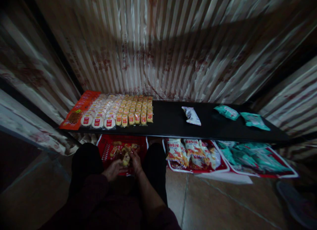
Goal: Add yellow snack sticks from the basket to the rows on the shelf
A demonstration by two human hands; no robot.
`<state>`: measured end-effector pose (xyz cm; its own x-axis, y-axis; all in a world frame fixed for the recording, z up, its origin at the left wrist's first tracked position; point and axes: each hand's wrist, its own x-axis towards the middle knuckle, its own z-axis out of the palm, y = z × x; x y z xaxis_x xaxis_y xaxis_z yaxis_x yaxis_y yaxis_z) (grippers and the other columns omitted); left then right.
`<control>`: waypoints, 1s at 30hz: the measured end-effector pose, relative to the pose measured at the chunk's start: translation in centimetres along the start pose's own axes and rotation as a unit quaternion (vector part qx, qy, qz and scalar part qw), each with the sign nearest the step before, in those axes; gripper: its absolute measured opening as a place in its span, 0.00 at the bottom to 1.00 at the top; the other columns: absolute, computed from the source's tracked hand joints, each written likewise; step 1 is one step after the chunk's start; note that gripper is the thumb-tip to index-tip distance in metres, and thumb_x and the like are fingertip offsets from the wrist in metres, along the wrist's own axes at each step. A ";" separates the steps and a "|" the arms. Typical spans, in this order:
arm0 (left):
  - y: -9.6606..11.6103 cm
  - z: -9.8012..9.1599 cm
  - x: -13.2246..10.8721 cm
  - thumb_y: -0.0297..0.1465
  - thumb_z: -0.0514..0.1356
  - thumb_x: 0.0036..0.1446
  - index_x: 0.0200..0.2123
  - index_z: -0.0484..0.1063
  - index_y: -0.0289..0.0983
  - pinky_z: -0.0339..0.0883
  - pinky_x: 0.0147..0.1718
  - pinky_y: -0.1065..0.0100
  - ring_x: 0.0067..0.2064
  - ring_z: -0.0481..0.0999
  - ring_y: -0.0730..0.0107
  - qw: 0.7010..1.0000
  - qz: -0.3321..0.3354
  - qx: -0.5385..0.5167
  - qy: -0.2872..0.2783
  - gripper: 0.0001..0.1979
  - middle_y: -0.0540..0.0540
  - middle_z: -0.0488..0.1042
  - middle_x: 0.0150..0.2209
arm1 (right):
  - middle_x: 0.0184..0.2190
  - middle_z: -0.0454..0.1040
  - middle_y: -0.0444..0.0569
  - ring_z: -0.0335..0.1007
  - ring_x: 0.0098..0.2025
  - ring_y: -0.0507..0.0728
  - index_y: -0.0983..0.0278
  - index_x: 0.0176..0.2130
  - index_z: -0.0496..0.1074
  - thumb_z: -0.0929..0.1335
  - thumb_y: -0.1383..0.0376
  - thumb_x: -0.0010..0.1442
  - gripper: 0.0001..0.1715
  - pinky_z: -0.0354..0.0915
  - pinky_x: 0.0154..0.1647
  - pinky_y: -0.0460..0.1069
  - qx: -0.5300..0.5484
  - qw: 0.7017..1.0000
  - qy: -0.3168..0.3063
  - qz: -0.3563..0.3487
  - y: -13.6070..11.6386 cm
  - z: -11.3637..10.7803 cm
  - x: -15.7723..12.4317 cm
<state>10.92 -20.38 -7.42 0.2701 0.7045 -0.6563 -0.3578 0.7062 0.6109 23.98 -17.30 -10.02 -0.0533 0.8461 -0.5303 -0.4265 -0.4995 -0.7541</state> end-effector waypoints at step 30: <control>-0.9 -1.0 1.1 0.27 0.57 0.51 0.38 0.73 0.36 0.72 0.41 0.62 0.42 0.77 0.63 0.996 0.032 -0.039 0.075 0.10 0.41 0.74 0.46 | 0.23 0.75 0.44 0.71 0.30 0.55 0.62 0.24 0.71 0.70 0.60 0.43 0.08 0.64 0.34 0.48 -0.121 0.990 0.073 0.021 1.1 -0.4 0.3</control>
<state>10.63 -20.30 -9.19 0.1101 0.7255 -0.6794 -0.4406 0.6483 0.6209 23.86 -17.68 -11.21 0.0728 0.7963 -0.6004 -0.1968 -0.5787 -0.7914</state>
